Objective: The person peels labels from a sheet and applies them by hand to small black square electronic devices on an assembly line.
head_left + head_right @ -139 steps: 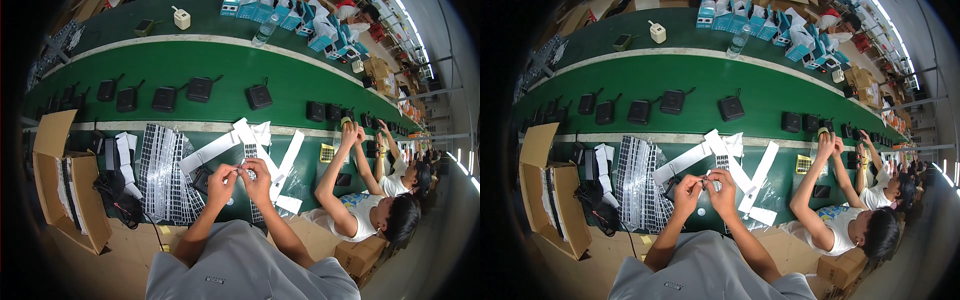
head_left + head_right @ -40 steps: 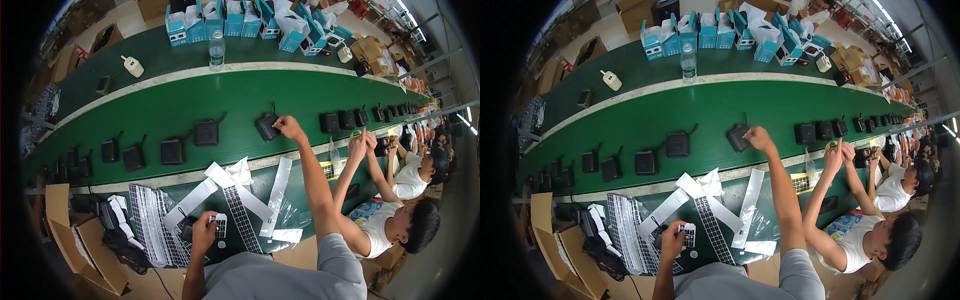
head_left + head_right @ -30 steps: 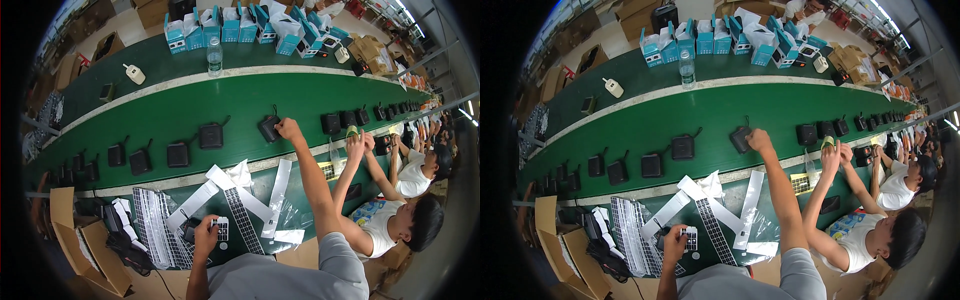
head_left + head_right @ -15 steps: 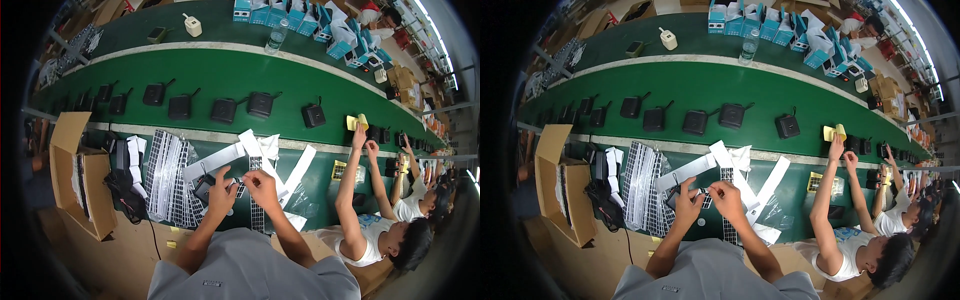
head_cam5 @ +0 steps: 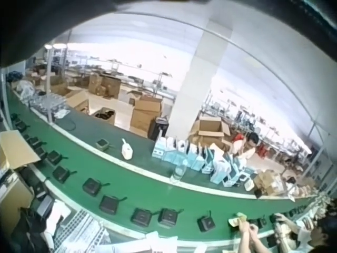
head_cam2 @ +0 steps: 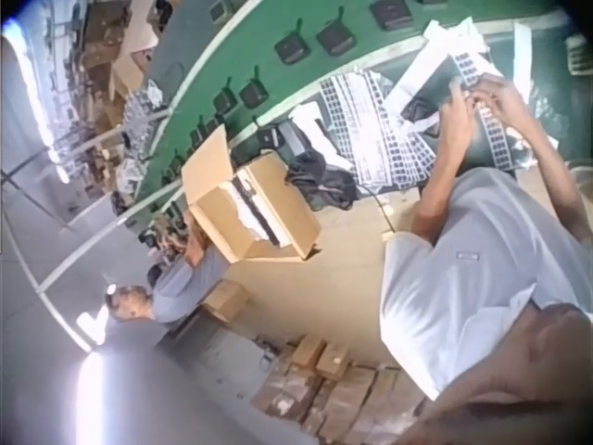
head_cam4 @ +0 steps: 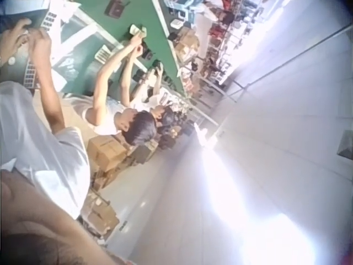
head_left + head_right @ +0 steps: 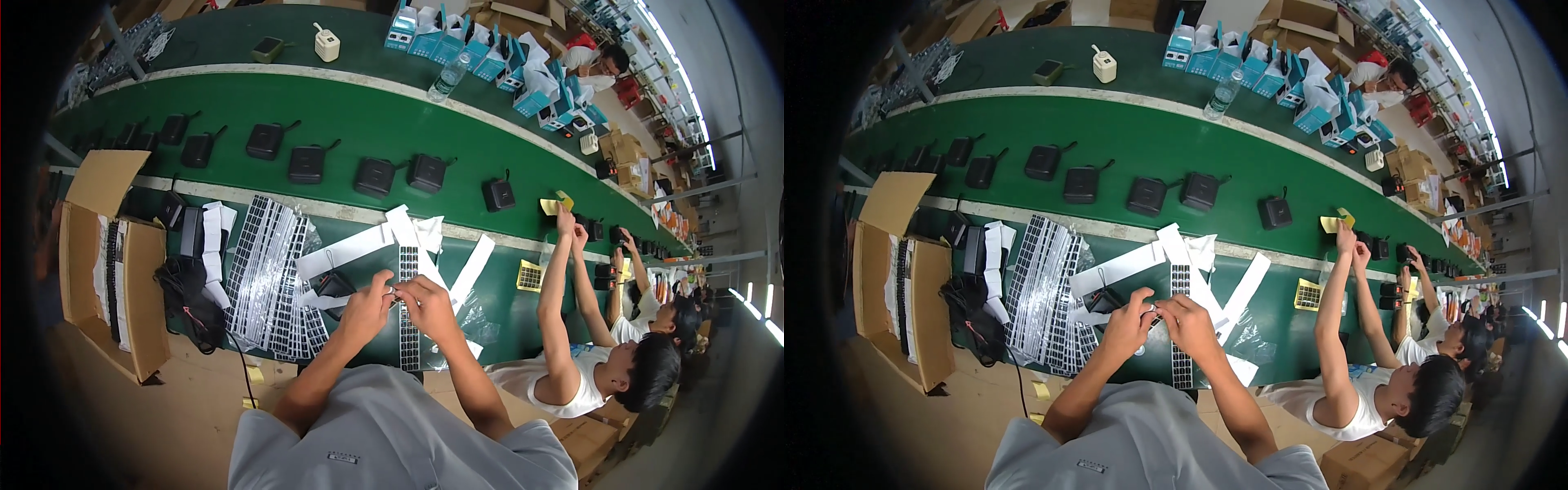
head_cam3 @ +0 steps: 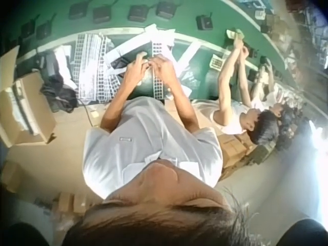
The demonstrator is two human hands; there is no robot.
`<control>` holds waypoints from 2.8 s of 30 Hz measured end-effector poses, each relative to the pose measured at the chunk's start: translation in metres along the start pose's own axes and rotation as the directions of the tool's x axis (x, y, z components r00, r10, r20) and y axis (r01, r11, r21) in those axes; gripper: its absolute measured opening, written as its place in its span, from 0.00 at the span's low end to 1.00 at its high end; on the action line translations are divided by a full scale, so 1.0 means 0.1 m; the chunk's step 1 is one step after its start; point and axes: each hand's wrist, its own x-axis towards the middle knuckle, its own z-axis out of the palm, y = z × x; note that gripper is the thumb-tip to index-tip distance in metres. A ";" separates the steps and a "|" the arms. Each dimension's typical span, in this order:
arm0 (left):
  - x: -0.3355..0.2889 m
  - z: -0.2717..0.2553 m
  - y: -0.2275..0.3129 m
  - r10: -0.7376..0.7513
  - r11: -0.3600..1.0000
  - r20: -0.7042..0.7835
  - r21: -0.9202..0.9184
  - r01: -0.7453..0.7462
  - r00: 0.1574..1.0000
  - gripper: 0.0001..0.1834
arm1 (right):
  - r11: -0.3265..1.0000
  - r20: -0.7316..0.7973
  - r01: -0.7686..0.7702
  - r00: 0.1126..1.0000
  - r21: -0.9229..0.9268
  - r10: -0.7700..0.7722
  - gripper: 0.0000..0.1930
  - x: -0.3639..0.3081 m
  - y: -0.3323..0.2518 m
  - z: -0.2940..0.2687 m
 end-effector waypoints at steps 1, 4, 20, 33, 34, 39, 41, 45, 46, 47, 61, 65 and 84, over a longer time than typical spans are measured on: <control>-0.01 -0.01 0.01 0.008 1.000 0.008 -0.004 -0.008 1.000 0.22 | 0.999 0.014 -0.037 0.999 0.033 0.036 0.07 0.00 0.00 -0.01; -0.04 0.00 -0.02 0.041 0.999 -0.053 -0.026 -0.042 0.998 0.19 | 0.990 -0.069 -0.132 0.988 0.058 0.136 0.06 -0.01 -0.06 0.02; 0.06 -0.13 0.00 0.146 0.989 0.216 -0.060 -0.136 0.965 0.12 | 0.907 0.139 -0.265 0.963 0.327 0.232 0.06 0.00 0.07 -0.17; 0.44 0.24 -0.01 -0.247 0.962 0.125 0.153 0.228 0.961 0.14 | 0.837 0.164 -0.221 0.974 0.500 0.159 0.06 0.36 0.81 -0.08; 0.48 0.25 -0.01 -0.251 0.959 0.137 0.166 0.227 0.958 0.14 | 0.829 0.156 -0.225 0.973 0.512 0.168 0.06 0.40 0.84 -0.08; 0.65 0.26 -0.10 -0.465 0.858 -0.133 0.176 0.483 0.875 0.14 | 0.809 -0.018 -0.248 0.952 0.533 0.304 0.03 0.64 1.14 -0.07; 0.66 0.20 -0.15 -0.384 0.896 -0.079 0.208 0.392 0.920 0.14 | 0.732 -0.120 -0.344 0.858 0.588 0.499 0.04 0.87 1.57 -0.08; 0.49 0.23 -0.19 -0.353 0.923 0.033 0.175 0.343 0.935 0.17 | 0.763 -0.343 -0.505 0.689 0.404 0.638 0.11 1.39 2.38 -0.29; 0.45 0.25 -0.19 -0.367 0.929 0.054 0.080 0.362 0.929 0.18 | 0.760 -0.346 -0.510 0.684 0.403 0.642 0.11 1.47 2.51 -0.35; 0.41 0.24 -0.17 -0.448 0.894 0.113 0.025 0.448 0.887 0.22 | 0.772 -0.378 -0.517 0.676 0.369 0.633 0.11 1.54 2.62 -0.40; 0.06 0.32 -0.18 -0.517 0.851 0.098 -0.050 0.523 0.850 0.25 | 0.837 -0.272 -0.522 0.792 0.162 0.546 0.11 1.74 2.86 -0.62; 0.07 0.36 -0.21 -0.525 0.845 0.098 -0.055 0.531 0.845 0.25 | 0.811 -0.243 -0.573 0.775 0.120 0.584 0.11 1.76 2.85 -0.67; 0.16 0.43 -0.17 -0.524 0.838 0.025 -0.158 0.521 0.851 0.23 | 0.762 -0.342 -0.648 0.719 -0.016 0.605 0.16 1.34 2.47 -0.71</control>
